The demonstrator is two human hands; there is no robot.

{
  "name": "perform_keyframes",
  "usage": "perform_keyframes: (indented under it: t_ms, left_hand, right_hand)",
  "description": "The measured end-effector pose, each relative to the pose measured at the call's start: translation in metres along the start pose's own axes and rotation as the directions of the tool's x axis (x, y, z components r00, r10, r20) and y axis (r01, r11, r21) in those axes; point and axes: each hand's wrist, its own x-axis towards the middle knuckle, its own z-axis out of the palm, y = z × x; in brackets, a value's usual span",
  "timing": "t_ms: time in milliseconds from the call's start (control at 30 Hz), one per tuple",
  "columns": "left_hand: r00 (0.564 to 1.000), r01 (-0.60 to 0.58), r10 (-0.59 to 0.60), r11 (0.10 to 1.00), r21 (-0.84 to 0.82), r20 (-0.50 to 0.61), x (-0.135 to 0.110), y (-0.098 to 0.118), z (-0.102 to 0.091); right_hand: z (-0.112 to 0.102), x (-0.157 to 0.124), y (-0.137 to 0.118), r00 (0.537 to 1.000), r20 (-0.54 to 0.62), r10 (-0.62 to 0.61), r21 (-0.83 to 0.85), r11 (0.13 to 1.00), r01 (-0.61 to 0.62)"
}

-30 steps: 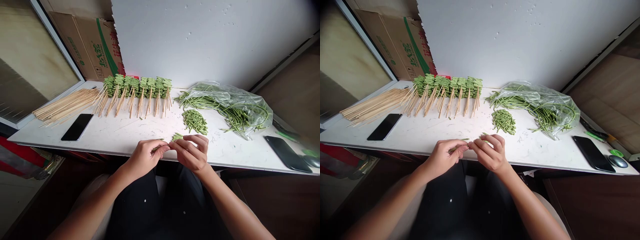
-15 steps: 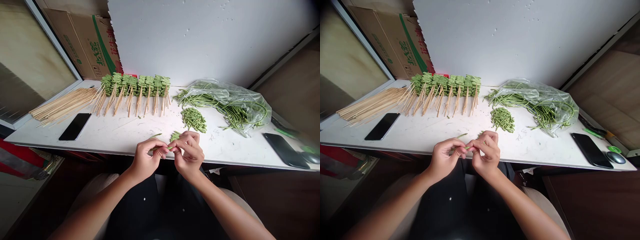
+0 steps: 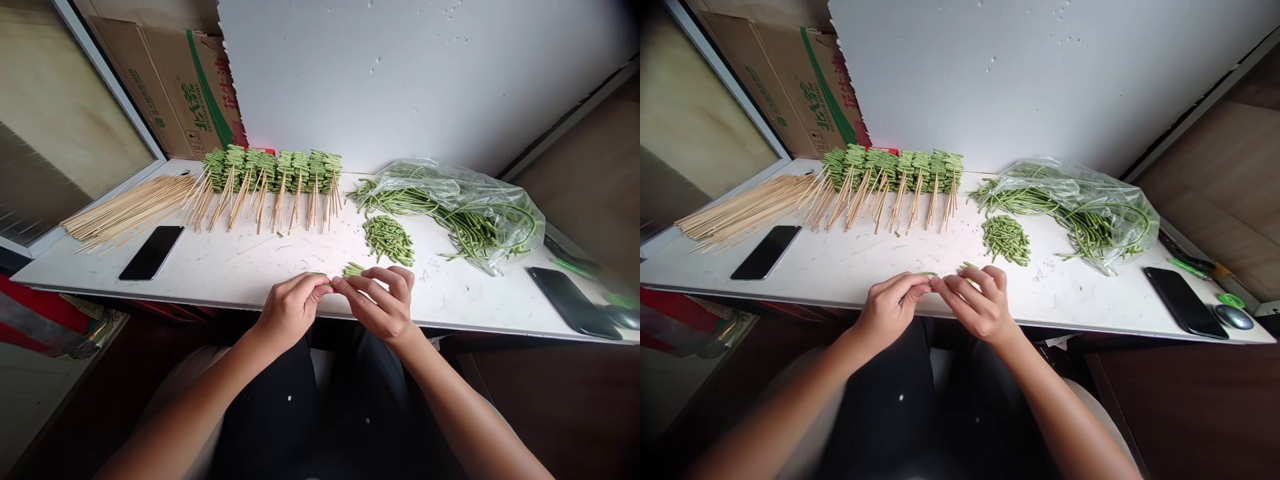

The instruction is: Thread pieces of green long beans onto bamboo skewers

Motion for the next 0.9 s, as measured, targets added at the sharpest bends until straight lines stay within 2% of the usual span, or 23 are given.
perform_keyframes:
  t_ms: [100, 233, 333, 433, 633, 767, 900]
  left_hand:
    - [0.996, -0.055, 0.048, 0.994, 0.096, 0.074, 0.003, 0.008, -0.006]
    - [0.989, -0.076, 0.066, 0.994, 0.075, 0.13, 0.005, 0.019, -0.012]
    - [0.984, -0.067, 0.067, 0.998, -0.007, 0.168, 0.006, 0.022, -0.015]
    - [0.988, -0.065, 0.068, 0.998, -0.026, 0.14, 0.007, 0.021, -0.016]
    - [0.983, -0.18, 0.171, 0.965, 0.191, 0.064, 0.005, 0.02, -0.015]
    - [0.959, -0.282, 0.272, 0.917, 0.282, 0.078, 0.008, 0.018, -0.018]
    - [0.931, -0.363, 0.354, 0.873, 0.326, 0.088, 0.012, 0.014, -0.02]
  right_hand:
    - [-0.003, 0.0, 0.002, 0.999, -0.039, -0.037, -0.035, 0.999, 0.036]
    - [-0.01, 0.014, -0.004, 0.995, -0.091, -0.036, -0.013, 0.999, 0.035]
    - [-0.015, 0.024, -0.011, 0.994, -0.08, 0.078, 0.092, 0.993, -0.07]
    - [-0.017, 0.03, -0.018, 0.978, -0.023, 0.206, 0.237, 0.952, -0.194]
    - [-0.013, 0.031, -0.027, 0.927, 0.065, 0.371, 0.445, 0.82, -0.359]
    - [-0.009, 0.03, -0.028, 0.865, 0.198, 0.461, 0.572, 0.662, -0.484]
    - [-0.007, 0.029, -0.026, 0.818, 0.308, 0.485, 0.652, 0.519, -0.553]
